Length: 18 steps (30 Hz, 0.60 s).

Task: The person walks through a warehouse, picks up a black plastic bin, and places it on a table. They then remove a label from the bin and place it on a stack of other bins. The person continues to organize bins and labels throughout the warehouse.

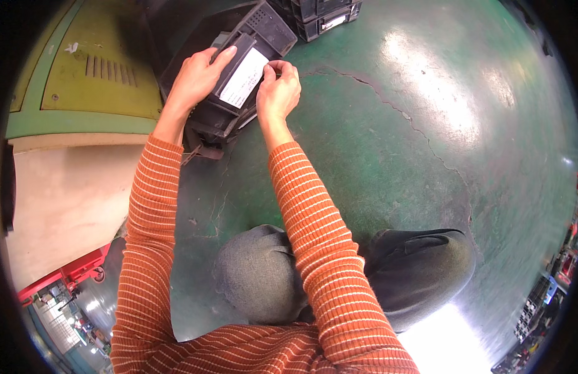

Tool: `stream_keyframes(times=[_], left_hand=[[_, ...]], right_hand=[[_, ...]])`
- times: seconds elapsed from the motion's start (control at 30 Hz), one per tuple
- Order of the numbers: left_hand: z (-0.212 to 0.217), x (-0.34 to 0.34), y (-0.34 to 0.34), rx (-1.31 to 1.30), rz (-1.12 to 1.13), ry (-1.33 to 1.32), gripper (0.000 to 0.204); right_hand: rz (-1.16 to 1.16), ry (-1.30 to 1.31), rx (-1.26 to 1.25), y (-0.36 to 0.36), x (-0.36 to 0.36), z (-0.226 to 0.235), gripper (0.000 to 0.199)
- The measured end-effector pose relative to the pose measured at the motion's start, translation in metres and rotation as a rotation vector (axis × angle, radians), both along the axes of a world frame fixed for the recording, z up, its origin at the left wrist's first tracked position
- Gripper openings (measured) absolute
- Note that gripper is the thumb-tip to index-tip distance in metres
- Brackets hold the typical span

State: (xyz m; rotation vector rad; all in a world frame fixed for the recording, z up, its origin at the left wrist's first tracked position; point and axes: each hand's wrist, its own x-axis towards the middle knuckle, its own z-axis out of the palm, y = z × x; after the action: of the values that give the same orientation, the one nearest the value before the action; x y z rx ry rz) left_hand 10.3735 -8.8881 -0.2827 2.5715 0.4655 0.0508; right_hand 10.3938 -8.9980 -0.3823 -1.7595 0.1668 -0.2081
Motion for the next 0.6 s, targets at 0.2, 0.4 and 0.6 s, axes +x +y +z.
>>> stream_keyframes(times=[0.2,0.4,0.6], left_hand=[[0.015,0.003,0.016,-0.158,0.070,-0.070,0.060],[0.004,-0.003,0.022,-0.196,0.079,-0.106,0.066],[-0.016,-0.001,0.023,-0.069,0.119,-0.170,0.056]], right_hand=[[0.135,-0.126,0.115,-0.009,0.012,0.007,0.013],[0.139,-0.220,-0.139,-0.014,0.014,0.030,0.017],[0.150,-0.185,-0.240,-0.014,0.008,0.034,0.016]])
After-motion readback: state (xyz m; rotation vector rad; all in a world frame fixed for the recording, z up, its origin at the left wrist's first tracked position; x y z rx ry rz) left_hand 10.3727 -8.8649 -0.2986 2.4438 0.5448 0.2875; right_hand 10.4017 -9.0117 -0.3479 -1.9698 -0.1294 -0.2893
